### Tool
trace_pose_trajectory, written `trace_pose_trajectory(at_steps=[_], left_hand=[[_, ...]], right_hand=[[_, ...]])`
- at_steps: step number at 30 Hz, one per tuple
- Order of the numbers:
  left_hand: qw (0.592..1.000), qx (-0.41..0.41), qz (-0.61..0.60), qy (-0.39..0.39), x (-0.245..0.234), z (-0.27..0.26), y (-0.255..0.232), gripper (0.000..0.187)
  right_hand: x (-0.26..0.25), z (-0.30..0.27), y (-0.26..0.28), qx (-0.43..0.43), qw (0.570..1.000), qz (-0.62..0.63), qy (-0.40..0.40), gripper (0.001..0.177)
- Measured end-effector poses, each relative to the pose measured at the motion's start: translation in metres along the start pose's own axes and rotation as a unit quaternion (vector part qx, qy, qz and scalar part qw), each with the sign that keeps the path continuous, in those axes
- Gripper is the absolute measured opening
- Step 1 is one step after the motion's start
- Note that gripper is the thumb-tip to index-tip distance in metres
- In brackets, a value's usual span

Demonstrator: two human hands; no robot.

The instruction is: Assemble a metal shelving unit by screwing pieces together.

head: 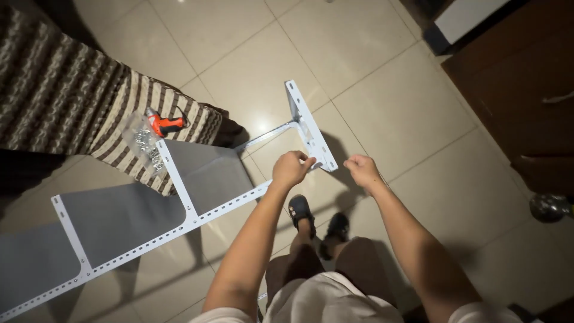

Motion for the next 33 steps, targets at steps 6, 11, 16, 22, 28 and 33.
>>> trace_pose_trajectory(at_steps=[6, 11, 16, 22, 28, 33], left_hand=[[0.973, -0.14, 0.083, 0.162, 0.029, 0.019, 0.012, 0.05], [0.964, -0.165, 0.093, 0.184, 0.036, 0.025, 0.018, 0.045], [0.955, -0.177, 0.111, 0.208, 0.035, 0.022, 0.013, 0.043], [0.945, -0.169, 0.121, 0.252, 0.063, 0.028, 0.038, 0.046], [0.954, -0.101, 0.092, 0.266, 0.075, 0.024, 0.031, 0.046], [0.981, -0.116, 0.063, 0.14, 0.051, 0.004, 0.019, 0.047]], right_hand=[[0.027, 0.005, 0.023, -0.079, 0.994, -0.07, 0.032, 0.025], [0.026, -0.009, 0.041, -0.09, 0.986, -0.139, 0.021, 0.026], [0.027, -0.009, 0.045, -0.107, 0.985, -0.129, 0.031, 0.025], [0.03, -0.009, 0.035, -0.116, 0.986, -0.119, 0.034, 0.025], [0.026, -0.009, 0.038, -0.13, 0.985, -0.117, -0.006, 0.027], [0.028, 0.036, 0.021, -0.179, 0.975, -0.129, 0.011, 0.013]])
Point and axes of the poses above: each hand's wrist, its own z-axis towards the middle knuckle, its own x-axis out of the palm, y = z × x, the point moved 10 cm from there along z, towards the middle knuckle, and after that the axes turned 9 degrees about x, right-handed, at the moved point
